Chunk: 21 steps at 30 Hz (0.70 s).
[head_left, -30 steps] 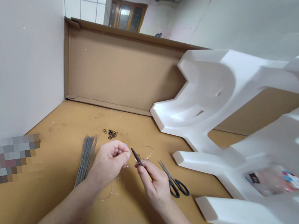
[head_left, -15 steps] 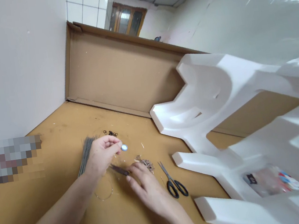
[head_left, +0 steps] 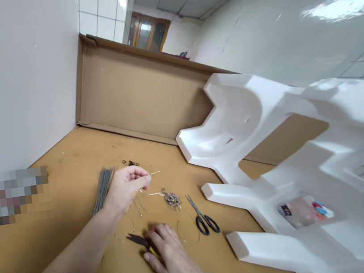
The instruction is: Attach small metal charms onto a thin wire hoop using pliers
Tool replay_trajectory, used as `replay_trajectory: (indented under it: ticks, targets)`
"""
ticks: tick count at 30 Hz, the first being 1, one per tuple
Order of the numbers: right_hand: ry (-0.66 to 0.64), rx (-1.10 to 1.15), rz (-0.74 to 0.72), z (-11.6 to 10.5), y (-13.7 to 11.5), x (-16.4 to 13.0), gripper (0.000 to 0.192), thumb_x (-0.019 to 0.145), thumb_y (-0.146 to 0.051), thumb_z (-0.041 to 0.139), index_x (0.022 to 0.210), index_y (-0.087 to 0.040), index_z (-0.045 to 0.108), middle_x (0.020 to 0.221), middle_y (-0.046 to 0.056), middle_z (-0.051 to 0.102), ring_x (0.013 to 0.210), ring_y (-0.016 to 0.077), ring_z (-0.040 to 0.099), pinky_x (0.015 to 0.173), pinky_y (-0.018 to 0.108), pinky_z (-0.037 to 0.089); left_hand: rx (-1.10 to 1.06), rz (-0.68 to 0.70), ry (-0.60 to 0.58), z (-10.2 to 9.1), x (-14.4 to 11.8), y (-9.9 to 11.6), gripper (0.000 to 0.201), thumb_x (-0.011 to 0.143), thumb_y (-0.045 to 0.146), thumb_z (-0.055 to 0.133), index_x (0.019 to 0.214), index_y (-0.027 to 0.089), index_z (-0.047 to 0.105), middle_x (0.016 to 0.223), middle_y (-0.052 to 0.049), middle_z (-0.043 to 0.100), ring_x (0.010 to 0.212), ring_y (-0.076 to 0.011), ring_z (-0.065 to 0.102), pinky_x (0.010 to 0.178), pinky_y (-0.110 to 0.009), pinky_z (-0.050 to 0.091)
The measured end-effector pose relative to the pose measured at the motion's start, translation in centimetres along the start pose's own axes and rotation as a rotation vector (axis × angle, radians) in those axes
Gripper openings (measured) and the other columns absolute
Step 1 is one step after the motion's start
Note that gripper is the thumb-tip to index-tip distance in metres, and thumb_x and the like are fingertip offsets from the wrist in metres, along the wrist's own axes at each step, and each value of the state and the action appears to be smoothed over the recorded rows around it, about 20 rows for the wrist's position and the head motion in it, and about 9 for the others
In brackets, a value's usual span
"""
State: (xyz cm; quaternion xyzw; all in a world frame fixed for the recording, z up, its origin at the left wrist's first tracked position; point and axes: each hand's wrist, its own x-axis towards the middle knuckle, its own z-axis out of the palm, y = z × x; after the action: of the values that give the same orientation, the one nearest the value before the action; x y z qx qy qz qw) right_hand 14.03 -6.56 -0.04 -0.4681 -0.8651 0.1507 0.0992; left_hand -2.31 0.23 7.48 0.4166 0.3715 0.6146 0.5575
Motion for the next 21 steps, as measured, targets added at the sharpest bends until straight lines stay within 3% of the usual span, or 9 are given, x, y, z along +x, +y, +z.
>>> replay_trajectory:
  ticks: [4, 7, 9, 12, 16, 18, 21]
  targets:
    - [-0.018, 0.01, -0.002, -0.4, -0.1, -0.1, 0.032, 0.074, -0.031, 0.054, 0.103, -0.018, 0.052, 0.104, 0.011, 0.051, 0.096, 0.0237, 0.047, 0.082, 0.04, 0.04, 0.024, 0.01, -0.056, 0.0, -0.2, 0.0, 0.005, 0.056, 0.018, 0.062, 0.056, 0.015, 0.058, 0.048, 0.003, 0.054, 0.048, -0.0074, 0.05, 0.052, -0.02, 0.04]
    - [0.061, 0.079, -0.061, -1.8, -0.4, 0.1, 0.023, 0.075, -0.03, 0.053, 0.096, -0.019, 0.053, 0.098, 0.009, 0.054, 0.09, 0.0214, 0.05, 0.077, 0.037, 0.043, 0.067, 0.011, -0.08, 0.0, -0.4, 0.2, 0.005, 0.057, 0.019, 0.061, 0.057, 0.015, 0.058, 0.047, 0.003, 0.054, 0.048, -0.008, 0.049, 0.051, -0.021, 0.04]
    - [0.265, 0.128, -0.107, -3.6, -0.8, 0.4, 0.013, 0.08, -0.025, 0.048, 0.09, -0.02, 0.052, 0.089, 0.007, 0.056, 0.084, 0.0191, 0.052, 0.075, 0.036, 0.044, 0.097, 0.018, -0.102, 0.0, -0.6, 0.5, 0.006, 0.057, 0.02, 0.061, 0.056, 0.015, 0.058, 0.048, 0.003, 0.054, 0.048, -0.0082, 0.049, 0.052, -0.021, 0.04]
    - [0.639, 0.155, -0.163, -6.7, -1.8, 1.4, 0.012, 0.08, -0.019, 0.047, 0.091, -0.021, 0.051, 0.085, 0.007, 0.056, 0.081, 0.0196, 0.053, 0.07, 0.035, 0.043, 0.154, 0.034, -0.127, 0.2, -1.0, 1.0, 0.005, 0.056, 0.02, 0.062, 0.057, 0.015, 0.059, 0.051, 0.002, 0.055, 0.05, -0.0085, 0.049, 0.052, -0.022, 0.04]
    - [0.906, 0.212, -0.214, -9.6, -3.1, 3.5, 0.008, 0.08, -0.015, 0.047, 0.079, -0.021, 0.052, 0.071, 0.003, 0.055, 0.068, 0.0157, 0.052, 0.061, 0.029, 0.042, 0.246, 0.064, -0.112, 0.3, -1.6, 1.8, 0.005, 0.057, 0.02, 0.061, 0.057, 0.015, 0.059, 0.053, 0.001, 0.055, 0.051, -0.0087, 0.048, 0.051, -0.021, 0.039]
    - [0.942, 0.231, -0.231, -10.2, -3.5, 4.4, 0.008, 0.079, -0.016, 0.047, 0.077, -0.021, 0.053, 0.07, 0.002, 0.054, 0.067, 0.0151, 0.052, 0.061, 0.028, 0.042, 0.262, 0.07, -0.11, 0.2, -1.7, 2.1, 0.005, 0.058, 0.02, 0.061, 0.057, 0.016, 0.059, 0.054, 0.001, 0.055, 0.052, -0.009, 0.049, 0.051, -0.021, 0.039]
    - [0.863, 0.229, -0.255, -10.4, -3.6, 5.3, 0.006, 0.078, -0.018, 0.049, 0.08, -0.02, 0.055, 0.077, 0.004, 0.056, 0.074, 0.0168, 0.053, 0.066, 0.03, 0.043, 0.272, 0.085, -0.113, 0.1, -1.8, 2.2, 0.005, 0.059, 0.021, 0.06, 0.058, 0.016, 0.059, 0.054, 0.001, 0.055, 0.053, -0.0094, 0.049, 0.052, -0.022, 0.04]
